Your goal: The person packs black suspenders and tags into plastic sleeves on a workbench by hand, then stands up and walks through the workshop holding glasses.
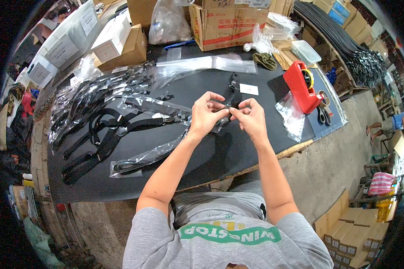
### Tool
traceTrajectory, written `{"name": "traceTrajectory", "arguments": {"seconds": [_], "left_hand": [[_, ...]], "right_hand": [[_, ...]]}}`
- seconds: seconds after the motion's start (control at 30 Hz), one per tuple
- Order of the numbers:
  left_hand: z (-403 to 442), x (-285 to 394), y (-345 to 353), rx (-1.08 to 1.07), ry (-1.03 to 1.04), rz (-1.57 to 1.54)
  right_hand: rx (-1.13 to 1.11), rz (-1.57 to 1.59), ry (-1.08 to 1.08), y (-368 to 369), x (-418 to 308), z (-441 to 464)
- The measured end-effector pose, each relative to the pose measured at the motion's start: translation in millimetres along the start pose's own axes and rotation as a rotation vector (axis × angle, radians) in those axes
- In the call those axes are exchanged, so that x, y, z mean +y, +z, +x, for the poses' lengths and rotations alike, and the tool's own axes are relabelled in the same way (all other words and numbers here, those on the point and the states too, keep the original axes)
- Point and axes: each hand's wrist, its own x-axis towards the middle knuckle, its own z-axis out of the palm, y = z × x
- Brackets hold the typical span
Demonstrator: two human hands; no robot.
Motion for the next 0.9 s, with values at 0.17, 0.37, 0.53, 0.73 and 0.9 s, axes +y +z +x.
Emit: {"name": "traceTrajectory", "arguments": {"seconds": [0.17,0.37,0.53,0.73,0.9], "left_hand": [[2,6,-2,-0.005,0.01,-0.004],[3,9,-5,-0.045,-0.026,-0.072],[4,3,-8,-0.064,-0.043,-0.117],[0,12,-7,-0.109,-0.042,-0.152],[2,10,-5,-0.056,0.026,-0.074]], "right_hand": [[-0.023,-0.051,0.062,-4,3,1],[0.041,0.071,-0.217,1,24,10],[-0.006,0.357,-0.232,8,22,8],[0.026,0.324,-0.264,12,20,6],[0.02,0.313,-0.266,11,23,5]]}}
